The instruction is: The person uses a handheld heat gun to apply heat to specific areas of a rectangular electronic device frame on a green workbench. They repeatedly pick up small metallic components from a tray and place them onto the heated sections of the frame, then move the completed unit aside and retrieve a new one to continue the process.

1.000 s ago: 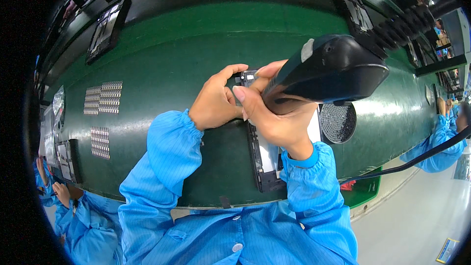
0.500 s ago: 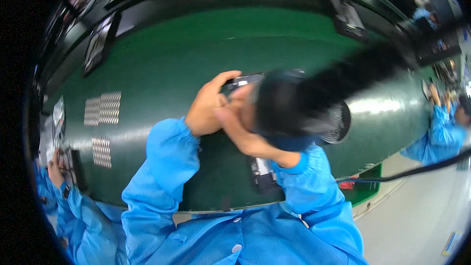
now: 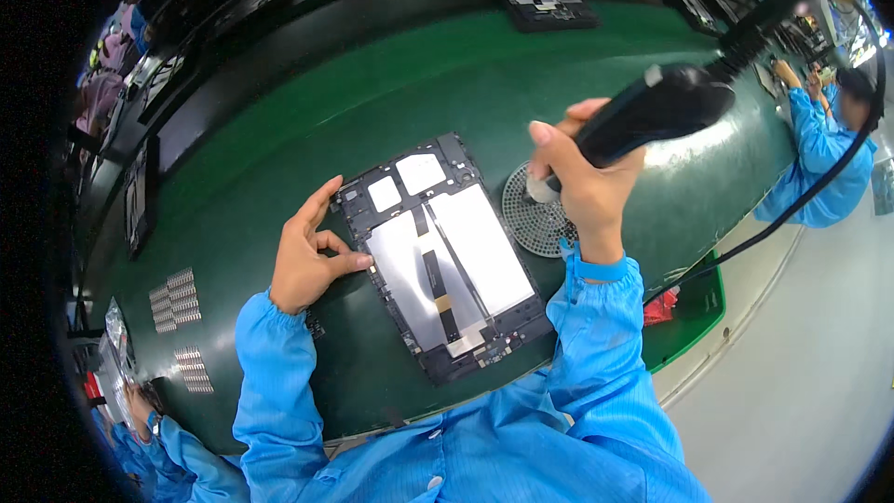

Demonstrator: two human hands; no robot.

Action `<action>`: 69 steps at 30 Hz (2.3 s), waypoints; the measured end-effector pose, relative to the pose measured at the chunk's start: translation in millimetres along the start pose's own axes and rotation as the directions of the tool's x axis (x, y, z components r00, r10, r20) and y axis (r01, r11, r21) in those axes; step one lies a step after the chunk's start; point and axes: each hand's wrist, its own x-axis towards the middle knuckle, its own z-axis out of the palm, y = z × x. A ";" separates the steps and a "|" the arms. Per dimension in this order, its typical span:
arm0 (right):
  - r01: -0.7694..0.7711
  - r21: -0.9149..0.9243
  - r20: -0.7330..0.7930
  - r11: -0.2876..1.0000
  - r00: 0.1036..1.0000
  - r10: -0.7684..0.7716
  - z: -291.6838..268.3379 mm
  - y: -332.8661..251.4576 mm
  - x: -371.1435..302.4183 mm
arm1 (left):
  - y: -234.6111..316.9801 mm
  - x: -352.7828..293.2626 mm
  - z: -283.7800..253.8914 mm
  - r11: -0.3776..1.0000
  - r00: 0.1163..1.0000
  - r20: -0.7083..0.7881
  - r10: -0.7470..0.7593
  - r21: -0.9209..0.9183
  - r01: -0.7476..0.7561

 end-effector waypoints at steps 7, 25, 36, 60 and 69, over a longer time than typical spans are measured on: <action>-0.040 -0.016 0.003 0.999 0.999 0.040 0.9 8.3 2.5 | 2.9 -0.3 3.7 1.000 1.000 -0.002 -0.027 -0.004 0.027; -0.024 -0.131 -0.001 0.991 1.000 0.024 6.2 12.3 2.0 | 3.7 -0.3 3.4 0.999 0.999 -0.006 -0.033 -0.028 0.033; 0.062 0.172 0.234 0.983 0.967 -0.102 88.3 -32.4 -28.3 | -5.1 2.0 -18.9 0.999 0.991 0.133 0.021 -0.034 -0.017; -0.053 0.022 0.440 0.998 0.897 0.037 143.8 16.0 -56.9 | -25.7 4.2 -20.8 0.987 0.984 0.124 0.129 -0.116 -0.114; -0.134 0.080 0.437 0.988 0.895 0.086 150.0 10.7 -59.8 | -25.4 3.8 -21.8 0.993 0.989 0.107 0.105 -0.072 -0.097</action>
